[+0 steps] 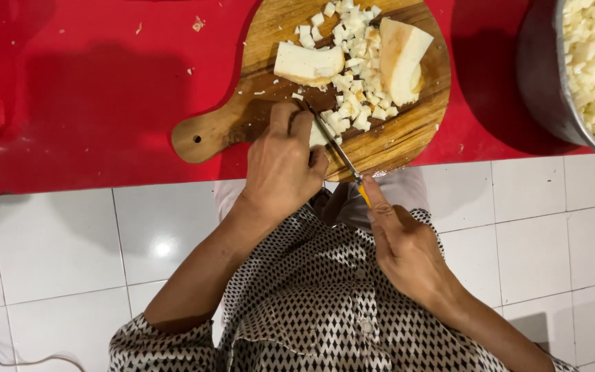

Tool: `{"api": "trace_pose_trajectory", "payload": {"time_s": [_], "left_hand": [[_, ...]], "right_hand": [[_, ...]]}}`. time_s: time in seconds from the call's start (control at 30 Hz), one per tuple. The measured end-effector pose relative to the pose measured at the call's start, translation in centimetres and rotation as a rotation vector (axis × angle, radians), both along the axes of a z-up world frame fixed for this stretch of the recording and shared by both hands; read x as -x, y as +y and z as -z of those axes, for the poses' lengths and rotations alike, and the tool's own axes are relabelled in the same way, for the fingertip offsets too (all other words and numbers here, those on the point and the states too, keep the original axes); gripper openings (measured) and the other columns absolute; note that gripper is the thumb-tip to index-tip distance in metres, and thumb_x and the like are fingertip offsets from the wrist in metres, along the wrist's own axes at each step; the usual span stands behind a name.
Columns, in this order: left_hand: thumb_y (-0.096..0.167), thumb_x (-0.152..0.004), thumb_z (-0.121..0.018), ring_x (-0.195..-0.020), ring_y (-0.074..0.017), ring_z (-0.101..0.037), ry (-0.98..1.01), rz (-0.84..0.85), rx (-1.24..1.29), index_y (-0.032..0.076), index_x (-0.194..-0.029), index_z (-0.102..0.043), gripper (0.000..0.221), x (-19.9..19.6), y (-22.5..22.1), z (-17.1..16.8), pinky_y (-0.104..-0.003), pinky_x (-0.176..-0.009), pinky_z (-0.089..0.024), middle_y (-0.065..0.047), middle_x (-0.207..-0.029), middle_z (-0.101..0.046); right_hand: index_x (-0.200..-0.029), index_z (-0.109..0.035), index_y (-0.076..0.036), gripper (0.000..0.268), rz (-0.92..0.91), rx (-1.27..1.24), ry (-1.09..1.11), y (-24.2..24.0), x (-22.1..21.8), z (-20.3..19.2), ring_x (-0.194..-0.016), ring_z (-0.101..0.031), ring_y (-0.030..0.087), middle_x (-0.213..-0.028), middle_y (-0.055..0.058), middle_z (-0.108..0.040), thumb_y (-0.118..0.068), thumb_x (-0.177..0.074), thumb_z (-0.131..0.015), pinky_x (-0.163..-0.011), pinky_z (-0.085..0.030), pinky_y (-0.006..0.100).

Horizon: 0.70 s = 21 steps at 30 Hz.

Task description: Dicing slices of bread into small cubes on a wooden cutting board using a knife.

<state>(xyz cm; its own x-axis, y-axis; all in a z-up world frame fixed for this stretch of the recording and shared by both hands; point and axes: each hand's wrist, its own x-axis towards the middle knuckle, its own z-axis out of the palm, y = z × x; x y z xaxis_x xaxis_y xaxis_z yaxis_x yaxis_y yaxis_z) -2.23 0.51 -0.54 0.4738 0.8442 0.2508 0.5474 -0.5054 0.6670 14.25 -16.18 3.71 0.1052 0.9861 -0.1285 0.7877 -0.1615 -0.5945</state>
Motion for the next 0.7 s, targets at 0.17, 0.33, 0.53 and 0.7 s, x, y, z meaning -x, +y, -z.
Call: {"api": "trace_pose_trajectory", "payload": {"time_s": [0.17,0.33,0.53,0.7], "left_hand": [[0.015,-0.076,-0.077,-0.080,-0.0495,-0.070,-0.059,0.005,-0.021,-0.001,-0.118,-0.066,0.047,0.4,0.3,0.4,-0.060,-0.067,-0.059,-0.017,-0.117,-0.055],[0.009,-0.074,-0.076,-0.078,-0.0462,-0.071,-0.130,-0.004,0.029,-0.001,-0.120,-0.066,0.048,1.0,0.3,0.5,-0.057,-0.067,-0.060,-0.017,-0.118,-0.054],[0.005,-0.074,-0.078,-0.072,-0.0413,-0.072,-0.170,-0.015,-0.004,-0.002,-0.115,-0.066,0.043,0.7,0.3,0.8,-0.053,-0.064,-0.061,-0.017,-0.114,-0.056],[0.003,-0.074,-0.078,-0.070,-0.0357,-0.073,-0.207,-0.036,-0.049,-0.002,-0.113,-0.068,0.041,0.8,0.0,0.6,-0.047,-0.063,-0.062,-0.016,-0.112,-0.059]], "right_hand": [[-0.156,-0.041,-0.017,0.062,-0.068,-0.110,-0.063,1.3,0.2,-0.7,-0.034,-0.062,0.028,-0.060,0.021,-0.066,-0.001,-0.097,-0.050,-0.038,-0.053,0.036],[-0.156,-0.039,-0.016,0.061,-0.029,-0.068,0.054,0.8,-0.3,-0.5,-0.032,-0.059,0.023,-0.059,0.017,-0.066,-0.002,-0.098,-0.048,-0.041,-0.056,0.033],[-0.156,-0.041,-0.013,0.061,-0.084,-0.067,-0.048,0.9,0.4,-0.5,-0.033,-0.062,0.024,-0.062,0.021,-0.068,-0.001,-0.096,-0.049,-0.038,-0.056,0.032],[-0.155,-0.041,-0.011,0.062,-0.099,-0.150,-0.027,1.8,0.4,0.3,-0.038,-0.064,0.030,-0.066,0.025,-0.068,0.003,-0.096,-0.049,-0.038,-0.054,0.036]]}}
